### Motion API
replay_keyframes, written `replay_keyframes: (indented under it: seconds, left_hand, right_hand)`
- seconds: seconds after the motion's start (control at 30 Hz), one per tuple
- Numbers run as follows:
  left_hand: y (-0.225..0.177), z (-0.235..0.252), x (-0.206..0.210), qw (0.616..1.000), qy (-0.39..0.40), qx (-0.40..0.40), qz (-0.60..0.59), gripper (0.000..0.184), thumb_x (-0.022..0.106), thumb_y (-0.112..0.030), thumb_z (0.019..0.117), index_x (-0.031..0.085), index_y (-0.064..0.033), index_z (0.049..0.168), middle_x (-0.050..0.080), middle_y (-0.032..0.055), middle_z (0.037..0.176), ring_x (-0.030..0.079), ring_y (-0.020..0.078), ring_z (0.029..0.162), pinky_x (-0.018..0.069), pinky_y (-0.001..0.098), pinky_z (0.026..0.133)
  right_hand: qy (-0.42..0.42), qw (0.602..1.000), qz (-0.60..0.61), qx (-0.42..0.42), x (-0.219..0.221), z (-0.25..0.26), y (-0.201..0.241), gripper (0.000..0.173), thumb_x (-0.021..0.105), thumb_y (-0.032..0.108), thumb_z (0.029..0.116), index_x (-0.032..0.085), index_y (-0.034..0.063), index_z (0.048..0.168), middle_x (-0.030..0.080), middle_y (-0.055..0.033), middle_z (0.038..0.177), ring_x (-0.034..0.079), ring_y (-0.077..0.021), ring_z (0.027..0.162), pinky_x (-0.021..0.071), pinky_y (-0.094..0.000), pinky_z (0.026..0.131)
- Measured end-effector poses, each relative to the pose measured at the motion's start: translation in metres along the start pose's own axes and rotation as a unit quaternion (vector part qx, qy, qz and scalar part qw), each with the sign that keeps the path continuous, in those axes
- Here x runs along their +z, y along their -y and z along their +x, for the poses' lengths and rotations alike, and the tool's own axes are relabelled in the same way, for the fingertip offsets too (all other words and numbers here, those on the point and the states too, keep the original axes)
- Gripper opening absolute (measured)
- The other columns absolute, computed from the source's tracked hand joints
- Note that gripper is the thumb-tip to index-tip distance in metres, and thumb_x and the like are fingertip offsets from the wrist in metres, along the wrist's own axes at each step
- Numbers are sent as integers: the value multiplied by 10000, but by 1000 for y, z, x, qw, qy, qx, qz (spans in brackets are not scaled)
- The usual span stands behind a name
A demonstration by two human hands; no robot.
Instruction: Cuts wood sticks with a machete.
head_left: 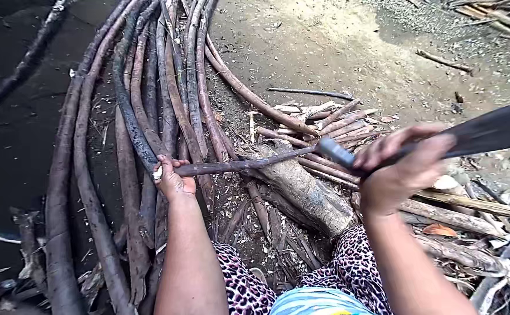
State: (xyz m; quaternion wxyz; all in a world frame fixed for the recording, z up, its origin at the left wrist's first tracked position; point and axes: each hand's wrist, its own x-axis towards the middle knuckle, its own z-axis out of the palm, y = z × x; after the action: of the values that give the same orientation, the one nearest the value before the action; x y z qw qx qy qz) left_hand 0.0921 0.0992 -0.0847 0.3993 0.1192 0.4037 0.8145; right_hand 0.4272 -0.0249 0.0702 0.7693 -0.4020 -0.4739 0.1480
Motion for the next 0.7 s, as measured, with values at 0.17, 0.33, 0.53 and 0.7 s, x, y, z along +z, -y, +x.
replay_keyframes:
  seconds: [0.17, 0.33, 0.53, 0.7]
  left_hand:
    - [-2, -6, 1, 1000, 13, 1, 17, 75, 546, -180, 1090, 525, -151, 1024, 622, -6, 739, 683, 162, 717, 621, 385, 790]
    - [-11, -10, -4, 999, 46, 14, -8, 91, 483, -182, 1112, 503, -160, 1027, 597, -6, 748, 665, 167, 740, 603, 398, 829]
    - [-22, -27, -2, 996, 74, 45, -6, 132, 458, -178, 1116, 533, -149, 1011, 628, -1, 742, 690, 188, 755, 612, 432, 845]
    - [-36, -2, -11, 995, -93, 42, 21, 137, 540, -250, 1099, 506, -120, 1075, 591, 16, 739, 666, 176, 683, 625, 379, 727]
  right_hand:
    - [234, 737, -255, 581, -45, -173, -93, 311, 454, 251, 1115, 503, -41, 1209, 508, -71, 698, 520, -157, 483, 528, -344, 519]
    - [169, 656, 23, 735, -51, -135, -69, 337, 320, 312, 1147, 495, 80, 975, 422, 30, 557, 421, -72, 384, 427, -224, 374]
    - [79, 616, 216, 753, 2, -93, -28, 408, 262, 346, 1143, 484, 92, 914, 411, 60, 546, 403, -9, 375, 368, -138, 360]
    - [249, 787, 14, 564, -17, -72, -3, 297, 369, 218, 1129, 571, 12, 1057, 490, 27, 581, 463, -55, 401, 464, -214, 386]
